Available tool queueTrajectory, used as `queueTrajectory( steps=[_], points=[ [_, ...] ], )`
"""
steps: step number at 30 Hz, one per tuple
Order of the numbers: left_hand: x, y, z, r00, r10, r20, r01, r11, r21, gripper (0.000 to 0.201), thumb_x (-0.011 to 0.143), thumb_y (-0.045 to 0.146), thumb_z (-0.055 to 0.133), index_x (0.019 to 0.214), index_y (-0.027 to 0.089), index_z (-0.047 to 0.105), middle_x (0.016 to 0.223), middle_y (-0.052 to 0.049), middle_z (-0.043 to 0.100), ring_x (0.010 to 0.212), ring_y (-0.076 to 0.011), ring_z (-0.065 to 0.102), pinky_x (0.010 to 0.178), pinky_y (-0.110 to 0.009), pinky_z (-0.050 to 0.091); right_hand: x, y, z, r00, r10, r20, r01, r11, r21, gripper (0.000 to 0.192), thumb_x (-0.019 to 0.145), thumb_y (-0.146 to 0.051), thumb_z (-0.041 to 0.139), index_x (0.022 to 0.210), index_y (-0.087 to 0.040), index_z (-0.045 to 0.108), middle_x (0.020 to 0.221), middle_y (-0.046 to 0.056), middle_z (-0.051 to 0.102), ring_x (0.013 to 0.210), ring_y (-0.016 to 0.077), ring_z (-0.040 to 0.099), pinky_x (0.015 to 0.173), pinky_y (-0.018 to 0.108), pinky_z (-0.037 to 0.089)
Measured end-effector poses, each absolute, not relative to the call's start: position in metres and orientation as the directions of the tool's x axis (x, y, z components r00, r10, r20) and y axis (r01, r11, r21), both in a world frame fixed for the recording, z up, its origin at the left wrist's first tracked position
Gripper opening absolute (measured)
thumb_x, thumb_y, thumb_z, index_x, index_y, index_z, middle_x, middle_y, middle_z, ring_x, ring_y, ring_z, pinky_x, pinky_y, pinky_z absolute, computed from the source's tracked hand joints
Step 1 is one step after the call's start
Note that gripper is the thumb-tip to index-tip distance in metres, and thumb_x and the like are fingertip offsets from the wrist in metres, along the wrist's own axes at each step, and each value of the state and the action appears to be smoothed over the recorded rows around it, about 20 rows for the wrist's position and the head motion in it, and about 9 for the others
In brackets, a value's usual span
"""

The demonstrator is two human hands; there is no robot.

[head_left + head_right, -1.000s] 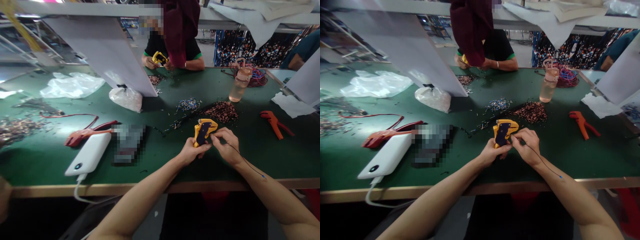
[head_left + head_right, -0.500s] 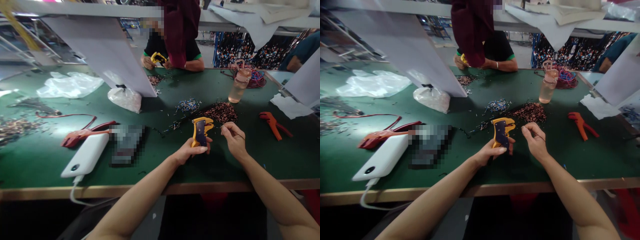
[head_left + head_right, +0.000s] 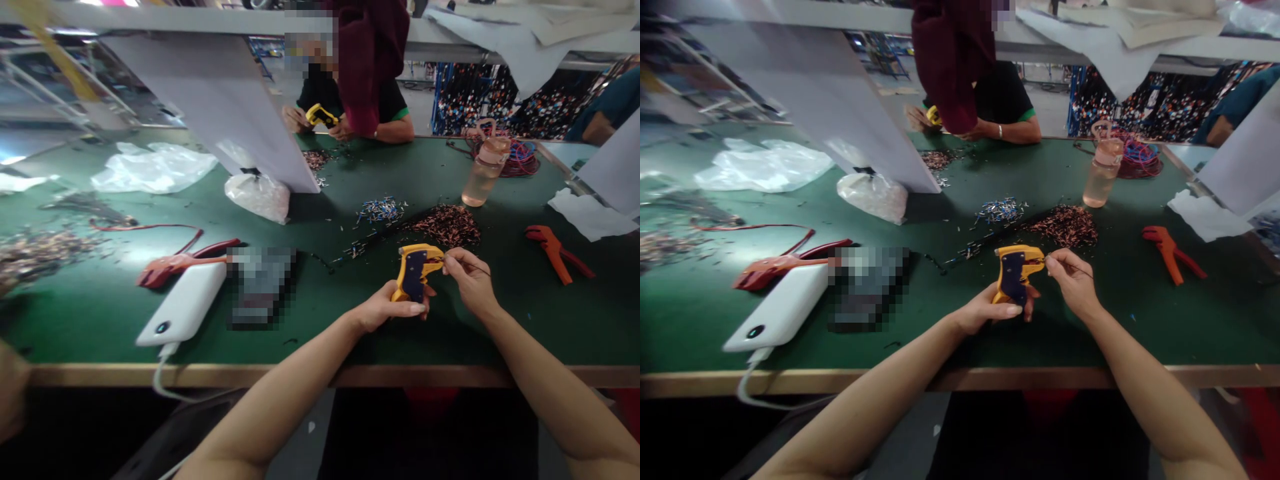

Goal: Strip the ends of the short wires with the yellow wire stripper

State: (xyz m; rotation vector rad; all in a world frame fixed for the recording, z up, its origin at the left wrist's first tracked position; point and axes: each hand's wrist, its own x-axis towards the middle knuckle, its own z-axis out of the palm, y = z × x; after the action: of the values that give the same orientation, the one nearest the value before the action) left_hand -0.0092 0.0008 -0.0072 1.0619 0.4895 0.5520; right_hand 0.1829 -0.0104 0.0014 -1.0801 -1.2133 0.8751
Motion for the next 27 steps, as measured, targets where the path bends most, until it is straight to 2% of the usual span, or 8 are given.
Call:
queueTrajectory(
  steps=[7, 14, 19, 23, 27],
  points=[
    [-0.006, -0.002, -0.003, 0.757, 0.637, -0.145, -0.165, 0.402, 0.901, 0.043, 0.061, 0.04, 0.083, 0.088, 0.011, 0.068, 0.064, -0.001, 0.064, 0.059, -0.0134, 0.06, 0.065, -0.028, 0.045, 0.189, -0.007, -0.012, 0.143, 0.976, 0.164, -0.116, 0.181, -0.977, 0.02, 0.074, -0.042, 0.076, 0.073, -0.024, 0.069, 0.062, -0.003, 0.058, 0.061, 0.014, 0.052, 0.066, 0.029, 0.045],
    [-0.003, -0.005, 0.001, 0.698, 0.703, -0.138, -0.156, 0.337, 0.929, 0.039, 0.061, 0.043, 0.082, 0.075, 0.011, 0.065, 0.051, 0.002, 0.058, 0.046, -0.0095, 0.053, 0.052, -0.026, 0.043, 0.186, -0.007, -0.005, 0.162, 0.963, 0.217, -0.157, 0.242, -0.957, 0.018, 0.072, -0.039, 0.079, 0.069, -0.024, 0.07, 0.062, -0.002, 0.059, 0.062, 0.0145, 0.053, 0.066, 0.03, 0.045],
    [0.0, -0.004, -0.001, 0.591, 0.786, -0.181, -0.218, 0.371, 0.903, 0.042, 0.059, 0.046, 0.082, 0.066, 0.014, 0.054, 0.039, 0.008, 0.047, 0.034, -0.0055, 0.039, 0.041, -0.023, 0.035, 0.183, -0.006, -0.005, 0.181, 0.967, 0.177, -0.195, 0.211, -0.958, 0.016, 0.071, -0.039, 0.078, 0.079, -0.025, 0.074, 0.061, -0.003, 0.061, 0.06, 0.0137, 0.053, 0.067, 0.031, 0.045],
    [-0.002, -0.001, -0.006, 0.614, 0.771, -0.166, -0.242, 0.384, 0.891, 0.039, 0.061, 0.041, 0.082, 0.071, 0.012, 0.059, 0.042, 0.005, 0.051, 0.036, -0.0074, 0.044, 0.043, -0.024, 0.038, 0.184, -0.003, -0.008, 0.216, 0.954, 0.206, -0.165, 0.243, -0.956, 0.013, 0.073, -0.036, 0.076, 0.074, -0.024, 0.072, 0.061, -0.002, 0.061, 0.061, 0.0138, 0.053, 0.065, 0.03, 0.044],
    [-0.004, 0.004, -0.01, 0.599, 0.789, -0.14, -0.319, 0.394, 0.862, 0.039, 0.061, 0.035, 0.082, 0.085, 0.01, 0.065, 0.056, 0.001, 0.062, 0.052, -0.0124, 0.058, 0.058, -0.028, 0.047, 0.189, -0.001, -0.008, 0.34, 0.903, 0.263, -0.017, 0.285, -0.958, 0.016, 0.078, -0.037, 0.071, 0.07, -0.023, 0.068, 0.059, -0.003, 0.058, 0.059, 0.0137, 0.052, 0.062, 0.029, 0.043]
  ],
)
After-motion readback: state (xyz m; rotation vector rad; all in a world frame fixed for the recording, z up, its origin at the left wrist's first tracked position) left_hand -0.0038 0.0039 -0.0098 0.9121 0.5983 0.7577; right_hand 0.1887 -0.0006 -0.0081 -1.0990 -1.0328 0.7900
